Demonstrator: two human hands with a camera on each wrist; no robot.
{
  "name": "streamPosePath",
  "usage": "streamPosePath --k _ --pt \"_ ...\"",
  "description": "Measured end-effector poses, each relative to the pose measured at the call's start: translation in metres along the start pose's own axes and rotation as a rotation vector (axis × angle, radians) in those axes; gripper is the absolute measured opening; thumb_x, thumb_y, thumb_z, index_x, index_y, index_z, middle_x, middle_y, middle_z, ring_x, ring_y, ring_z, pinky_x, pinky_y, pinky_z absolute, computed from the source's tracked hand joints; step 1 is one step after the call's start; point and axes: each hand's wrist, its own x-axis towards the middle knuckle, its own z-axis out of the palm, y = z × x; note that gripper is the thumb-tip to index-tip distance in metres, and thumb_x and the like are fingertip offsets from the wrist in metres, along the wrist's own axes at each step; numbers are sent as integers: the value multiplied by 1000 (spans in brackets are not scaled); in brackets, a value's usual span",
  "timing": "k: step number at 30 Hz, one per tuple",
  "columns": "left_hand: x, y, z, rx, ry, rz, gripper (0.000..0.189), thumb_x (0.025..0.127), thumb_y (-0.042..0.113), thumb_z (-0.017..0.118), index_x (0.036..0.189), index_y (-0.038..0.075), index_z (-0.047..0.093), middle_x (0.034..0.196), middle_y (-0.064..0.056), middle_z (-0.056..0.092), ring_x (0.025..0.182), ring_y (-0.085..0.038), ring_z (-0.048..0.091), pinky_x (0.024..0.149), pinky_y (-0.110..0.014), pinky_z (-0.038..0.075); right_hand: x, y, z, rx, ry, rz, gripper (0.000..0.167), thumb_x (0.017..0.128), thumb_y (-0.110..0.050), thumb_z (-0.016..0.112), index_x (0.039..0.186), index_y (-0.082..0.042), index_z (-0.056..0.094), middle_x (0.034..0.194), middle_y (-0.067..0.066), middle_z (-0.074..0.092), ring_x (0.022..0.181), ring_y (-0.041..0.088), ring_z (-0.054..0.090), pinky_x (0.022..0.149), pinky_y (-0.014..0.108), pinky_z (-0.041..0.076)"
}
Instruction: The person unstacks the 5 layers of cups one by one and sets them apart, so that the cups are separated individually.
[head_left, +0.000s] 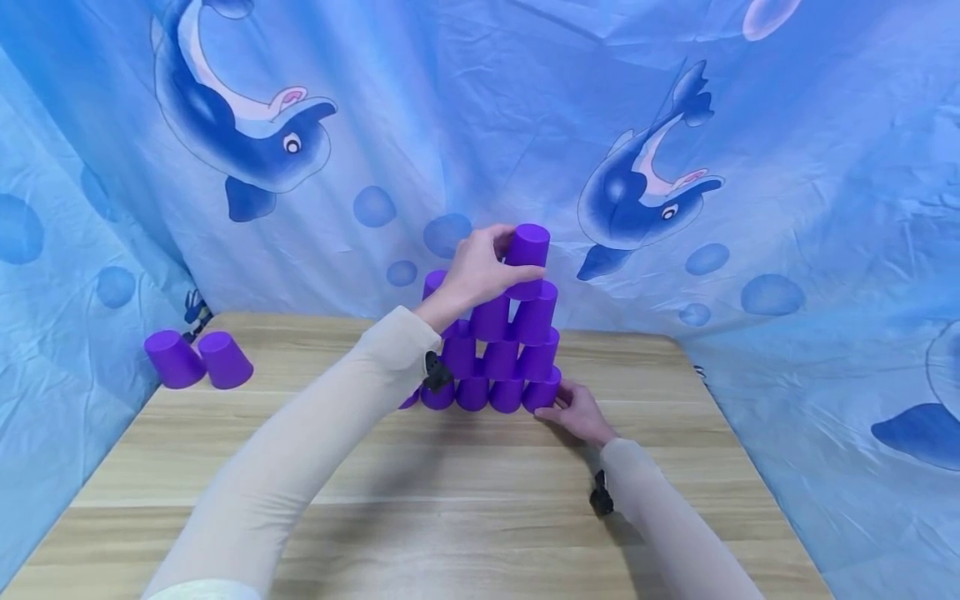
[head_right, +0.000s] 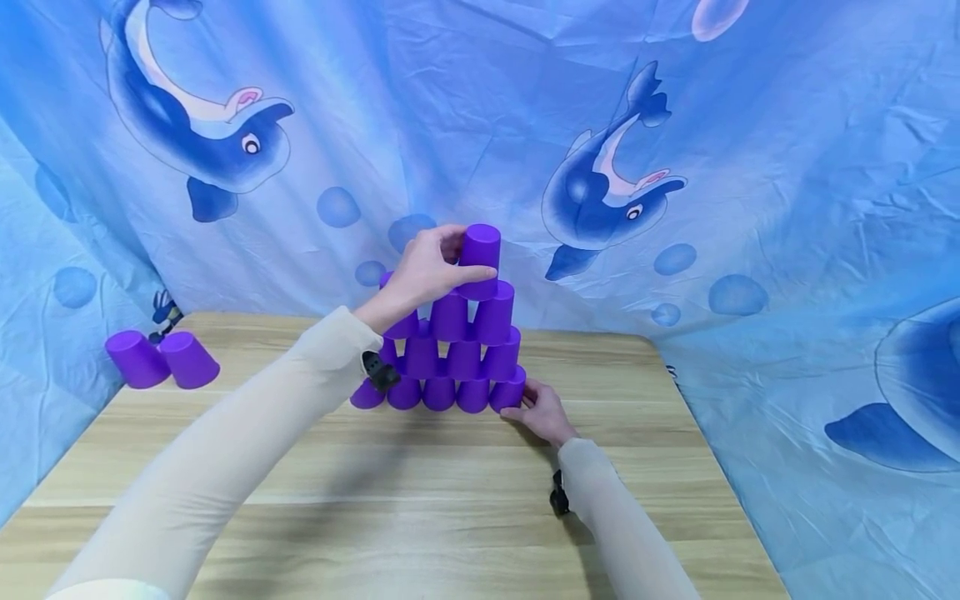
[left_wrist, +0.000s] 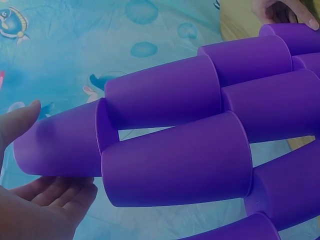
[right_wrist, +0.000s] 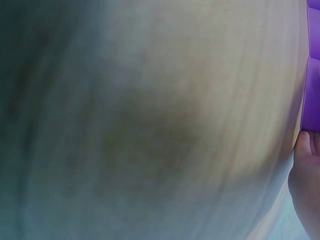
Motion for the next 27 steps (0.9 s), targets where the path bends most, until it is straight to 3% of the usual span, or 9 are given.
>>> streamPosePath --k 8,15,23,27 --pt "0 -3 1 6 17 -2 56 79 30 80 127 9 58 104 0 67 90 -10 62 77 -24 52 2 1 1 4 -7 7 58 77 -4 79 130 0 54 124 14 60 118 28 54 98 32 43" --pt "0 -3 -3 -24 60 44 52 81 29 78 124 8 59 101 0 67 89 -10 62 76 -23 52 0 -1 1 16 -5 10 60 77 -3 79 131 0 53 125 15 59 119 28 53 99 32 43" --pt "-13 1 -30 -175 170 125 55 79 25 80 126 6 59 103 -2 68 89 -13 64 78 -26 53 0 -2 -2 4 -3 12 57 78 -2 78 129 -2 55 124 14 59 119 28 53 99 32 43" --pt "-27 4 -48 -214 219 158 50 80 17 79 124 2 60 104 -9 68 91 -19 65 80 -28 54 0 -3 -1 -1 -10 19 56 78 -3 78 129 -3 55 123 13 60 117 27 54 98 32 43"
